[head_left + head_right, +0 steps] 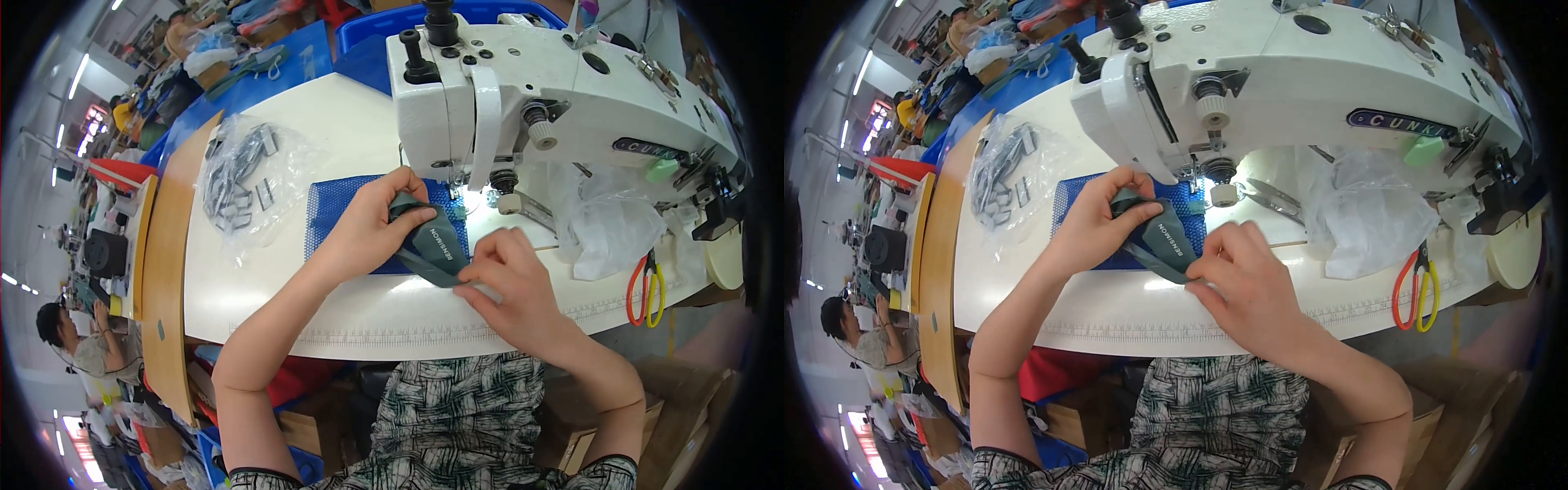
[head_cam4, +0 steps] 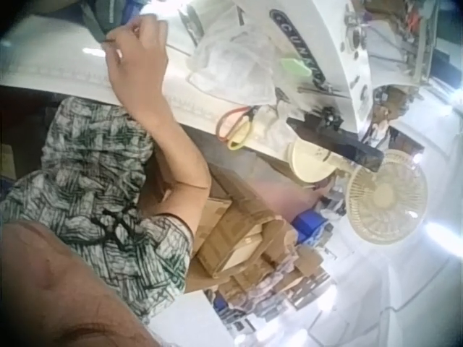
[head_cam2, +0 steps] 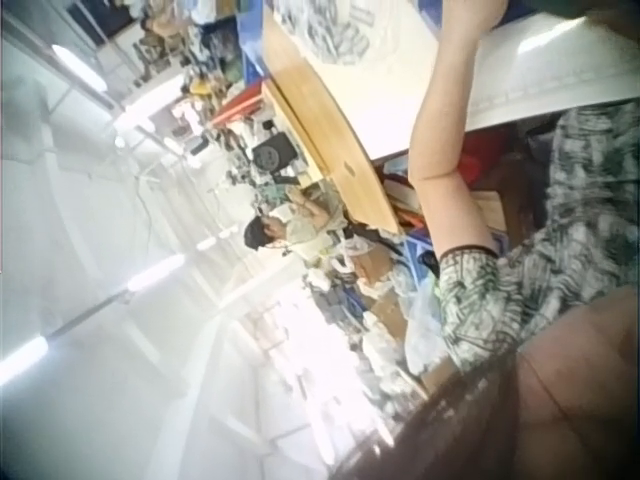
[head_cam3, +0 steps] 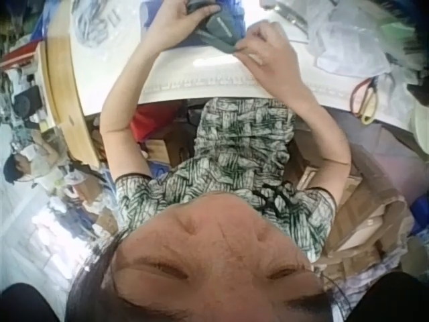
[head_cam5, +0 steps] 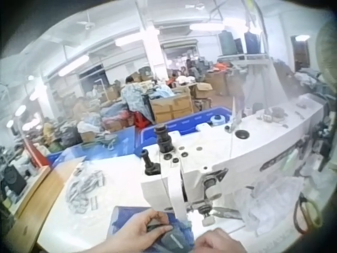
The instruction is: Sewing a strap onto a mesh fabric piece using an industrial sewing machine.
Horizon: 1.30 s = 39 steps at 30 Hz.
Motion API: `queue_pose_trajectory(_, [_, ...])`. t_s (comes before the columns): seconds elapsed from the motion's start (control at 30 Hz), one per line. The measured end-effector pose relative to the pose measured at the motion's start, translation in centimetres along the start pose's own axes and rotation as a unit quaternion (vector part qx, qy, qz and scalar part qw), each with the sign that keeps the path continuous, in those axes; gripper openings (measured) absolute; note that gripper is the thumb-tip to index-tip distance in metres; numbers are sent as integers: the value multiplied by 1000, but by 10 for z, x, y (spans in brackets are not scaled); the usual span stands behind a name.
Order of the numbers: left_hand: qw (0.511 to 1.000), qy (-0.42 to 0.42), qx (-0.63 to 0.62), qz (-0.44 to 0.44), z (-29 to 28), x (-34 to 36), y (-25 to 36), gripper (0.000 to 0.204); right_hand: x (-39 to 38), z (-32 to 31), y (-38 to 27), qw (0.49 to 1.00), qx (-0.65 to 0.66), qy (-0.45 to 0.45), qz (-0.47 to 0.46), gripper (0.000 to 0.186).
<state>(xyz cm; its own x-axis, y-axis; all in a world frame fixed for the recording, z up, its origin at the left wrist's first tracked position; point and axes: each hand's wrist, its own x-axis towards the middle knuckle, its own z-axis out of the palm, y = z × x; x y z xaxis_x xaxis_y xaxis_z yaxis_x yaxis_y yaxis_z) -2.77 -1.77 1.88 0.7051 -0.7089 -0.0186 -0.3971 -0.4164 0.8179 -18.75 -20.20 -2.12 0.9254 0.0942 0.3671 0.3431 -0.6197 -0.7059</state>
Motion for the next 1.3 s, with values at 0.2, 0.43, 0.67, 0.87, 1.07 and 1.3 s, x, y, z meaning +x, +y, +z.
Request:
queue_pose_trajectory(0.2, [992,-55,-39,107,8,11,-16,13,8,6,19,994,-53,100,11,20])
queue_pose_trajectory(0.43, [980,-38,43,188,9,21,-46,21,11,13,25,999,10,-30,-8,18])
queue_pose_trajectory(0.67, [966,16,152,207,11,25,-52,22,8,19,30,999,-51,12,-9,19])
queue_pose_trajectory(0.87, [973,-6,212,91,8,-2,-34,24,8,20,25,998,-57,7,-33,18])
queue_pose_trajectory(1.07, [983,44,140,108,16,-2,-43,21,10,26,22,993,-84,33,-82,22])
queue_pose_trajectory(1.3, [978,43,160,123,17,7,-35,21,9,32,24,992,-100,39,-72,24])
